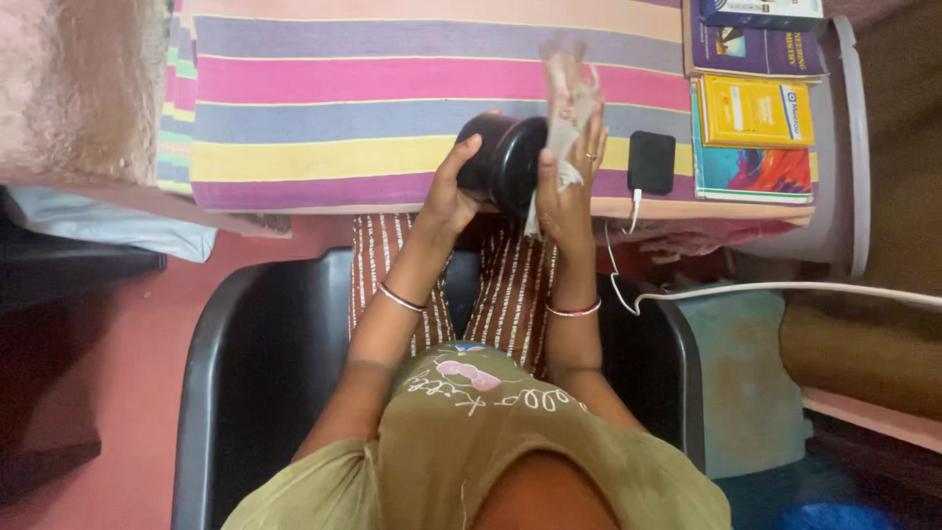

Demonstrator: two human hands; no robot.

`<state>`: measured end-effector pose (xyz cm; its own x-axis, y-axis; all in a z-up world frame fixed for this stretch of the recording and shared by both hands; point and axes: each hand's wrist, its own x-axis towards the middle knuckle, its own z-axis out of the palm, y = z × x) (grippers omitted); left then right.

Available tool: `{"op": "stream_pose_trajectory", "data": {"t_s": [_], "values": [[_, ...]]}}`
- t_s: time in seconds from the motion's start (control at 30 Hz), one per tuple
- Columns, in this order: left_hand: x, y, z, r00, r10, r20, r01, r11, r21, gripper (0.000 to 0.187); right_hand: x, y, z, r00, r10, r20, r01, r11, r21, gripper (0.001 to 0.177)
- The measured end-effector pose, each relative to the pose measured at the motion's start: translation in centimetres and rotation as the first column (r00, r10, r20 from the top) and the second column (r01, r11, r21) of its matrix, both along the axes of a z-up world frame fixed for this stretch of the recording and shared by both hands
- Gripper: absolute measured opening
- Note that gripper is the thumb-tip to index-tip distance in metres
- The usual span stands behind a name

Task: The person wipes a striped table mat with a cloth, then cleans a power bank, a white box, a black tumbler, a cable box, and several books one by one. The person moves each item aside to wipe the mat underneath before returning the items to the table.

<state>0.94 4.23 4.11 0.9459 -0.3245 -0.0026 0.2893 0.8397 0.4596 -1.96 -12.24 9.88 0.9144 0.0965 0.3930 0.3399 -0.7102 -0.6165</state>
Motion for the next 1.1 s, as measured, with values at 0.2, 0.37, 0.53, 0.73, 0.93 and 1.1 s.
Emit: {"op": "stream_pose_trajectory", "data": {"t_s": [0.2, 0.37, 0.53, 0.73, 0.93, 1.1], "values": [[0.1, -0.2, 2.1, 0.997, 0.077, -0.001, -0.077, 0.995, 0.056, 0.053, -3.9, 2.6, 0.1, 0.969, 0.151, 0.193, -0.153, 0.988, -0.005, 0.080], [-1.2, -0.8, 2.4, 0.987, 0.124, 0.102, -0.138, 0.980, 0.140, 0.053, -1.1, 2.0, 1.9, 0.978, 0.166, -0.125, -0.098, 0.899, 0.427, 0.076], [-1.6, 0.2, 1.8, 0.995, 0.079, 0.055, -0.082, 0.994, 0.069, 0.053, -3.7, 3.6, 2.3, 0.963, 0.143, 0.229, -0.190, 0.961, 0.201, 0.073], [-1.7, -0.8, 1.1, 0.977, 0.171, 0.125, -0.186, 0.976, 0.114, 0.066, -2.6, 4.3, 3.8, 0.948, 0.112, 0.297, -0.049, 0.976, -0.213, 0.042], [-2.0, 3.8, 2.9, 0.752, 0.085, 0.654, -0.531, 0.666, 0.523, 0.073, -0.3, 0.4, 6.9, 0.868, 0.465, -0.175, -0.420, 0.875, 0.240, 0.070], [-1.1, 5.0, 3.9, 0.786, -0.002, 0.618, -0.483, 0.620, 0.618, 0.062, -5.1, 3.1, 6.9, 0.935, 0.352, -0.032, -0.353, 0.923, -0.150, 0.112]]}}
